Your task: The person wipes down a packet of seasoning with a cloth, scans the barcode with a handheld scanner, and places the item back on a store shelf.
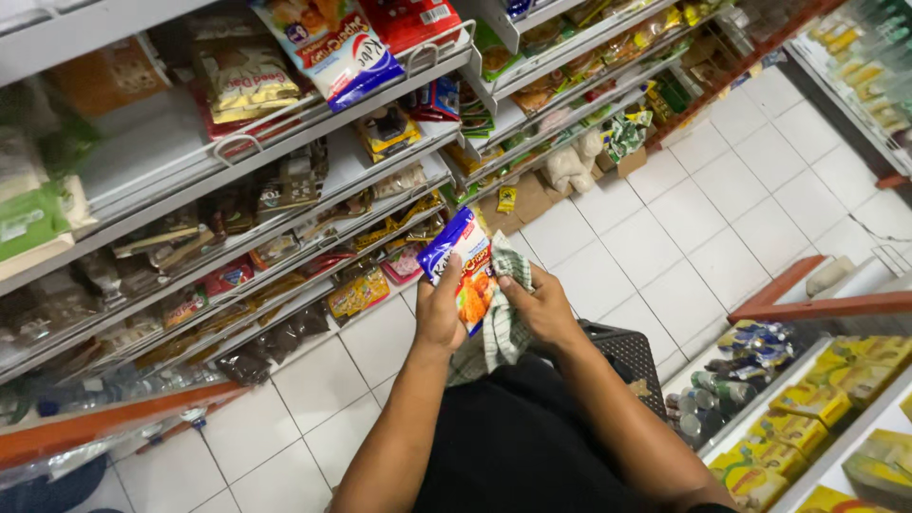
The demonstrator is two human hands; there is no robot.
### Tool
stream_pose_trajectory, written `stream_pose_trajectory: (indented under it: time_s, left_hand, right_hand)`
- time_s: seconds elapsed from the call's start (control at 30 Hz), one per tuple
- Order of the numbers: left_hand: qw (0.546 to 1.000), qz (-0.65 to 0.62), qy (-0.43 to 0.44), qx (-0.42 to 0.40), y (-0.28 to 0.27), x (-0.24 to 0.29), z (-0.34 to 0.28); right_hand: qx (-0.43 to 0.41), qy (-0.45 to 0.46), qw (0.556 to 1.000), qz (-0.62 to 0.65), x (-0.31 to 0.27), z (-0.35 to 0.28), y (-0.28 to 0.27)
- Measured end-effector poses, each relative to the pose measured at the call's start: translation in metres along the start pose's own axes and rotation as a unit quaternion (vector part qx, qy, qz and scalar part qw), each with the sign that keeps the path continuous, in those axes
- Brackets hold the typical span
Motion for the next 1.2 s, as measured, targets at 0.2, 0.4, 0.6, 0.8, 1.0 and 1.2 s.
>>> stream_pose_trajectory:
  time_s: [0.2,0.4,0.6,0.8,1.0,1.2]
  left_hand:
    - [0.991,-0.075,-0.102,-0.041,0.009,-0.029,-0.003]
    - [0.992,-0.074,-0.101,-0.032,0.009,-0.039,0.015]
    - [0.991,-0.024,-0.128,-0.011,0.007,-0.053,0.048]
    - [0.987,0.027,-0.159,-0.017,0.017,-0.107,0.114]
    - [0.955,0.074,-0.273,-0.091,0.057,-0.207,0.188]
    - [0.932,0.058,-0.333,-0.131,0.117,-0.296,0.250]
  right_hand:
    - [0.069,0.004,0.996,-0.053,-0.004,-0.014,-0.022]
    - [-0.012,0.068,0.997,0.033,0.031,-0.016,-0.024]
    - [0.047,0.063,0.995,-0.063,0.061,0.011,-0.060]
    - [0.037,0.056,0.994,0.082,0.069,0.043,-0.125]
    - [0.144,0.004,0.985,0.090,0.049,0.053,-0.236]
    - [0.169,-0.005,0.971,0.166,0.026,0.045,-0.346]
Point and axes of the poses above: each hand's wrist, its own z-axis towards the middle knuckle, its own y-axis out of the palm, x = y × z, the point moved 7 cm from there along z, towards the middle knuckle, and after that the axes turned 12 degrees about -x, right-handed, at the moved point
